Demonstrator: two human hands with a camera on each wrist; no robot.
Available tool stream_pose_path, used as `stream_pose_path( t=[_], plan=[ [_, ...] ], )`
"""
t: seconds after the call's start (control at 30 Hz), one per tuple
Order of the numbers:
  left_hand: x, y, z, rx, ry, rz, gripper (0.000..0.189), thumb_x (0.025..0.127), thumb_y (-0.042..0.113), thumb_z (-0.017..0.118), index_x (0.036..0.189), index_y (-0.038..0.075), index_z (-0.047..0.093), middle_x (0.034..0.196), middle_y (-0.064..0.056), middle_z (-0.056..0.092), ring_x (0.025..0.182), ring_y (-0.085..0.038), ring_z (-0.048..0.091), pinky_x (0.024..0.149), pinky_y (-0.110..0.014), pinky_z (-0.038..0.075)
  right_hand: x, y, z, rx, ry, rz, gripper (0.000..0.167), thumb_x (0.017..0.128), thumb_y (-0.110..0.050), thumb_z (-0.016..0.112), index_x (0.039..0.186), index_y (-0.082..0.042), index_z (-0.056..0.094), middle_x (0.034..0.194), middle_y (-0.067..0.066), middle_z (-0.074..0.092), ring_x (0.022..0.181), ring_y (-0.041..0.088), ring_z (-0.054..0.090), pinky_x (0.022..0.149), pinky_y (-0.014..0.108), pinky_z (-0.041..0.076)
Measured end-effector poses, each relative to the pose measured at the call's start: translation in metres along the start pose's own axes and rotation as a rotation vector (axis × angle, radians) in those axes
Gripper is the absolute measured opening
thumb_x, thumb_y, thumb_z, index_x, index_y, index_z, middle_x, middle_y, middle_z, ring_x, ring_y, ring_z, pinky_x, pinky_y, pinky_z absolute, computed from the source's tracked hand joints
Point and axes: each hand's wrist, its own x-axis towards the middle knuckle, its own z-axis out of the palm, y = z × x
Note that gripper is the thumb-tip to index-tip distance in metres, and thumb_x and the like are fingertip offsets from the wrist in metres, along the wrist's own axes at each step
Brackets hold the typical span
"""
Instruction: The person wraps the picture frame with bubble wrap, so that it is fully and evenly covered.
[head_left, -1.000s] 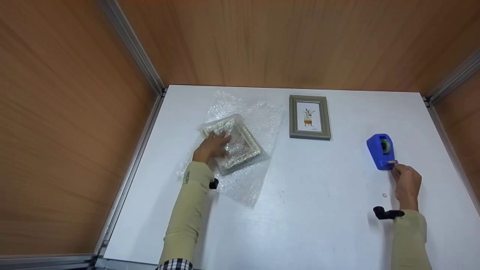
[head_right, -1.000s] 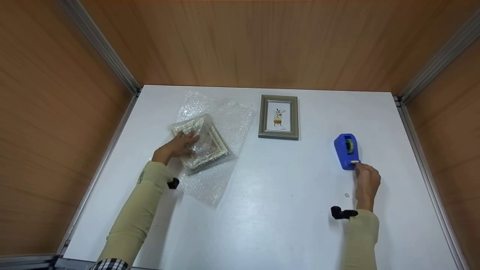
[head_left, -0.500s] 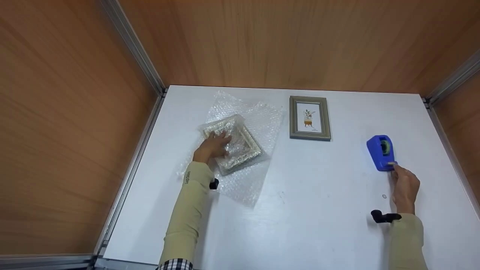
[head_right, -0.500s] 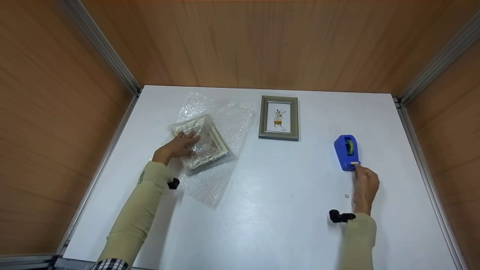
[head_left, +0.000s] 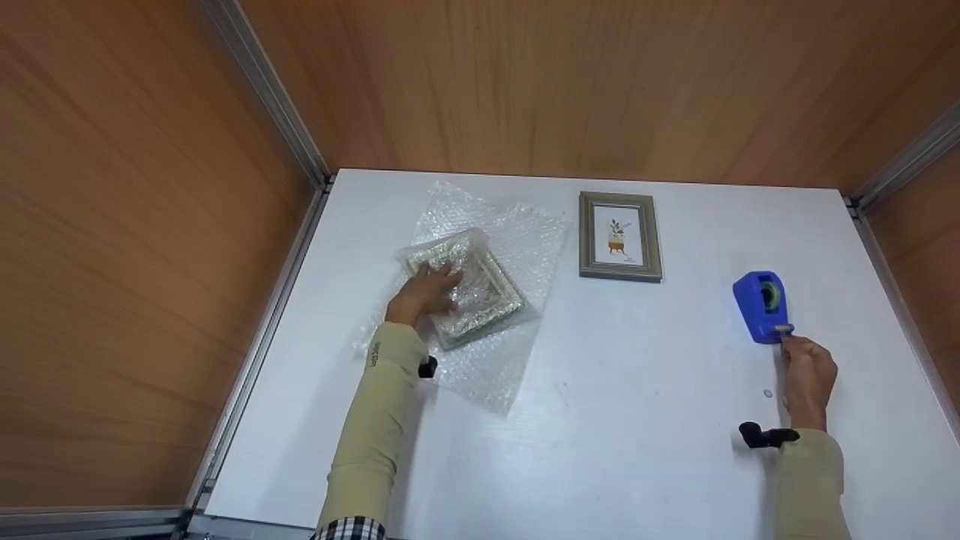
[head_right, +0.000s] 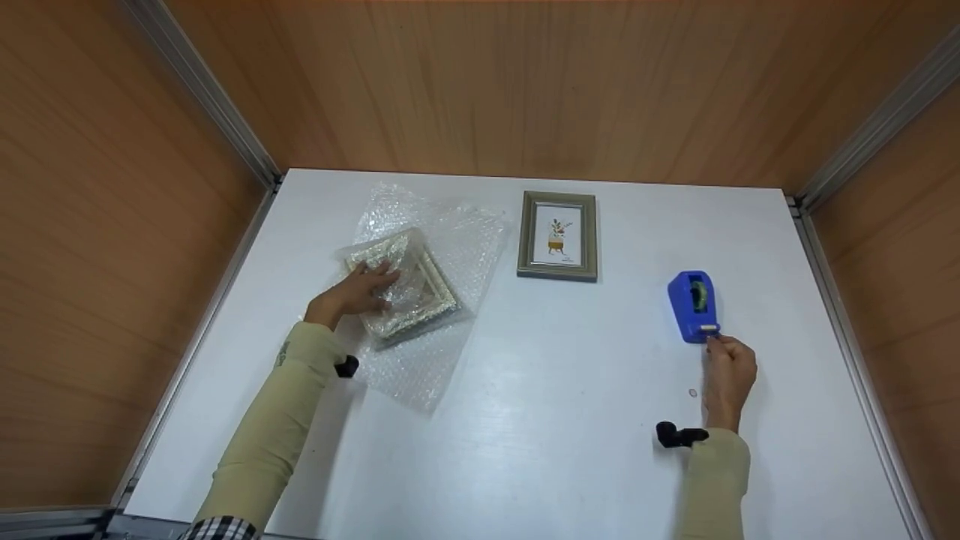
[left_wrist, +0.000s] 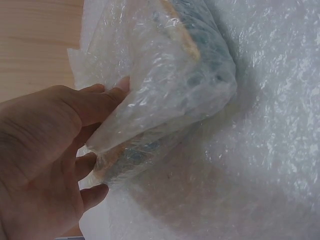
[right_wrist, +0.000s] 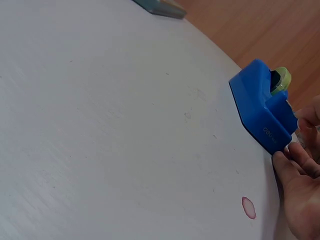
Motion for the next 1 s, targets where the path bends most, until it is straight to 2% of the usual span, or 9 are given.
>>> stream_pose_path(
  t=[0.07,0.17,0.3,0.43,0.67,0.87,1.0],
  plan=[
    [0.0,0.0,0.0,0.02,-0.005,0.005,0.072,0.092,0.029,0.062,0.153,0.023,0.023,0.162,-0.006,0.009,0.146,-0.044,-0.002,0.116,-0.058,0.018,0.001,0.001,0.001,-0.067,0.01,-0.008,0.019,0.092,-0.026,0.06,0.09,-0.008,0.065,0.092,-0.016,0.055,0.097,0.004,0.046,0.082,0.016,0.037],
    [0.001,-0.001,0.0,0.049,-0.011,0.007,0.071,0.093,0.032,0.06,0.153,0.023,0.023,0.162,-0.006,0.008,0.146,-0.044,-0.001,0.115,-0.058,0.02,0.002,0.002,0.003,-0.109,0.025,-0.018,0.02,0.092,-0.026,0.059,0.086,-0.008,0.063,0.096,-0.016,0.051,0.1,0.004,0.045,0.087,0.019,0.036],
    [0.001,-0.001,0.0,0.042,-0.015,-0.007,0.07,0.093,0.033,0.059,0.153,0.024,0.023,0.162,-0.005,0.008,0.146,-0.042,-0.001,0.116,-0.057,0.018,0.002,0.003,0.005,-0.074,0.045,0.0,0.017,0.092,-0.025,0.06,0.082,-0.011,0.061,0.097,-0.015,0.051,0.099,0.005,0.045,0.088,0.02,0.036],
    [0.001,-0.001,0.0,0.018,-0.013,-0.018,0.071,0.092,0.031,0.06,0.153,0.025,0.023,0.162,-0.004,0.008,0.147,-0.041,-0.002,0.117,-0.057,0.015,0.001,0.003,0.007,-0.094,0.053,-0.001,0.015,0.093,-0.027,0.059,0.084,-0.014,0.059,0.099,-0.017,0.051,0.105,0.005,0.045,0.091,0.02,0.035],
    [0.0,-0.001,-0.001,0.037,0.005,0.01,0.072,0.092,0.029,0.062,0.153,0.023,0.025,0.161,-0.006,0.01,0.146,-0.044,0.0,0.116,-0.058,0.019,0.001,0.003,0.009,-0.111,0.063,-0.02,0.016,0.094,-0.026,0.057,0.084,-0.013,0.057,0.098,-0.017,0.051,0.104,0.005,0.046,0.094,0.022,0.036],
    [-0.001,-0.001,-0.001,0.041,0.011,0.015,0.071,0.092,0.029,0.062,0.152,0.023,0.026,0.161,-0.007,0.01,0.146,-0.044,0.0,0.115,-0.059,0.019,0.002,0.007,0.011,-0.134,0.098,-0.017,0.011,0.093,-0.022,0.054,0.084,-0.016,0.056,0.1,-0.018,0.052,0.113,0.01,0.048,0.104,0.027,0.036],
    [-0.002,-0.001,-0.001,0.011,0.011,0.012,0.072,0.091,0.027,0.063,0.152,0.022,0.026,0.161,-0.007,0.01,0.146,-0.044,-0.001,0.116,-0.058,0.018,0.002,0.011,0.012,-0.112,0.117,-0.023,0.011,0.094,-0.024,0.055,0.085,-0.017,0.056,0.1,-0.018,0.053,0.11,0.007,0.048,0.102,0.025,0.036]
  ],
)
